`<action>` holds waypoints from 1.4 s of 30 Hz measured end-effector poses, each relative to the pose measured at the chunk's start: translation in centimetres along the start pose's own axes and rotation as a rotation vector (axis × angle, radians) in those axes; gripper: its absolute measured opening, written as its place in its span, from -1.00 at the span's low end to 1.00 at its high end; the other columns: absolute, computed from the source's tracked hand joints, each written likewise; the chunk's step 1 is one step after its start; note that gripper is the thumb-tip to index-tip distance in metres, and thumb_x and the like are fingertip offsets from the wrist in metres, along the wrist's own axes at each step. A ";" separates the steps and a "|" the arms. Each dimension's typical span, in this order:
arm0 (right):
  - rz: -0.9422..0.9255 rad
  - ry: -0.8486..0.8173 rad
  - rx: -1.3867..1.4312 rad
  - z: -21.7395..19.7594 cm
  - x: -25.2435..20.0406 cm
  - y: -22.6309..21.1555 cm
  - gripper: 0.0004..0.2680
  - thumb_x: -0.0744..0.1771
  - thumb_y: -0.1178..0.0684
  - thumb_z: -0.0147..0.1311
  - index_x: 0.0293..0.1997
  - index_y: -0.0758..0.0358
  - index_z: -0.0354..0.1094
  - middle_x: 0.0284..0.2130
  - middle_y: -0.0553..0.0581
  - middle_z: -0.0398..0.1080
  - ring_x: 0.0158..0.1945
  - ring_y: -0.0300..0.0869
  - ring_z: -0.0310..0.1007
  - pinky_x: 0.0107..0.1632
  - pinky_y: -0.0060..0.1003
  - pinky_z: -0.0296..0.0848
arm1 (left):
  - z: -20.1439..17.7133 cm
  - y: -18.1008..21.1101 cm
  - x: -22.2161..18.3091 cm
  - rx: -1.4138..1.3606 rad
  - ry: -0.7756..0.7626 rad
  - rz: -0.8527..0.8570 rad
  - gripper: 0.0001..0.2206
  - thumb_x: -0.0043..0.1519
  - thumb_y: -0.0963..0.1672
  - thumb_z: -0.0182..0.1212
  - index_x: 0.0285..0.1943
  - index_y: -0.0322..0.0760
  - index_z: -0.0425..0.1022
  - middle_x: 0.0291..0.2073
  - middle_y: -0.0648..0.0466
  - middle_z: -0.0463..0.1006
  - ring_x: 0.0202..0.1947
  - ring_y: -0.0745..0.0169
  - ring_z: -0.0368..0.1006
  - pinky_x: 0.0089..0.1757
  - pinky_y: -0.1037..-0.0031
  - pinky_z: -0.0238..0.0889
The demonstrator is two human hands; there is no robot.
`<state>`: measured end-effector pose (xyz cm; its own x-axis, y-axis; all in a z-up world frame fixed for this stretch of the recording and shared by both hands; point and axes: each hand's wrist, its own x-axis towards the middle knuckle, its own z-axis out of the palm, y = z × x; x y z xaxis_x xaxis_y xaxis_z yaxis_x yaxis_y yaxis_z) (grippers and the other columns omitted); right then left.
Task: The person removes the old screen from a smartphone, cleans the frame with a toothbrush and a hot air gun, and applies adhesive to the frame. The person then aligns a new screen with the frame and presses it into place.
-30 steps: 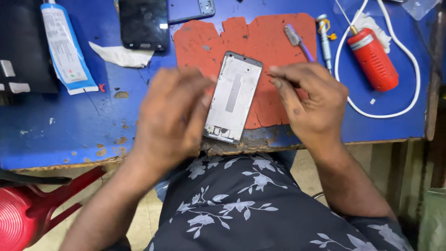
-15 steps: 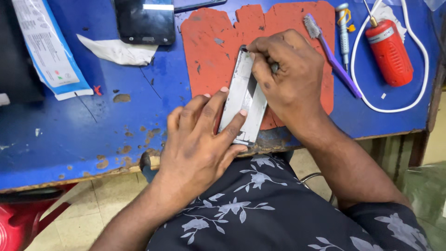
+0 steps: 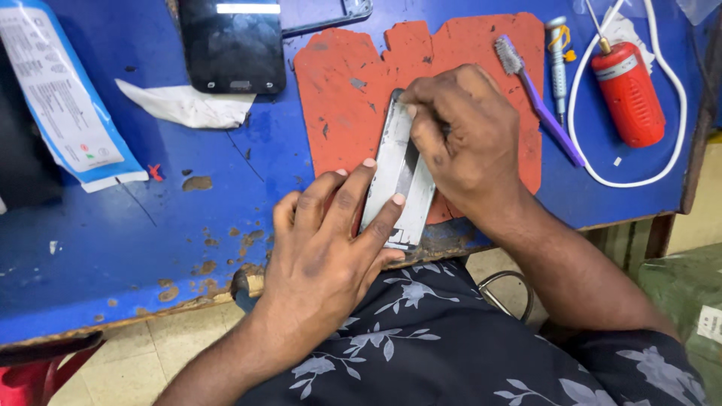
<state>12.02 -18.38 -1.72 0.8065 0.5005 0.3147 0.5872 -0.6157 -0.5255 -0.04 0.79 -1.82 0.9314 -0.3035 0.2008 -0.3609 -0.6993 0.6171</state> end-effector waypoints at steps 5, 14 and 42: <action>0.112 0.000 0.064 -0.4 0.5 -0.1 -0.92 0.36 0.30 0.12 -0.08 0.38 0.46 -0.29 0.18 0.40 -0.30 -0.12 0.44 -0.24 -0.25 0.39 | -0.2 0.3 0.5 0.024 0.006 0.004 -0.53 0.19 0.02 0.32 0.28 -0.12 0.48 0.32 -0.13 0.27 0.24 -0.16 0.19 0.09 0.00 0.07; 0.147 0.095 0.018 -3.6 -1.5 0.0 -0.93 0.35 0.28 0.18 -0.11 0.35 0.49 -0.26 0.16 0.44 -0.31 -0.17 0.44 -0.32 -0.33 0.40 | -0.3 0.7 0.7 0.012 0.013 -0.030 -0.51 0.09 0.02 0.38 0.22 -0.10 0.52 0.30 -0.08 0.28 0.23 -0.13 0.19 0.08 0.00 0.07; -0.232 -0.092 -0.170 -11.0 -8.5 0.7 -0.57 0.19 0.10 0.39 0.15 0.26 0.38 -0.15 0.20 0.46 -0.17 -0.04 0.53 -0.19 -0.21 0.55 | -2.5 2.0 0.5 0.402 0.420 0.364 -0.75 0.27 -0.21 0.34 0.13 -0.30 0.61 0.06 -0.01 0.61 0.07 -0.03 0.46 0.07 0.11 0.26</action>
<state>6.29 -29.76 3.92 0.6443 0.6880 0.3338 0.7645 -0.5674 -0.3060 -0.18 0.84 1.37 0.6577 -0.3445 0.6699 -0.5679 -0.8110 0.1406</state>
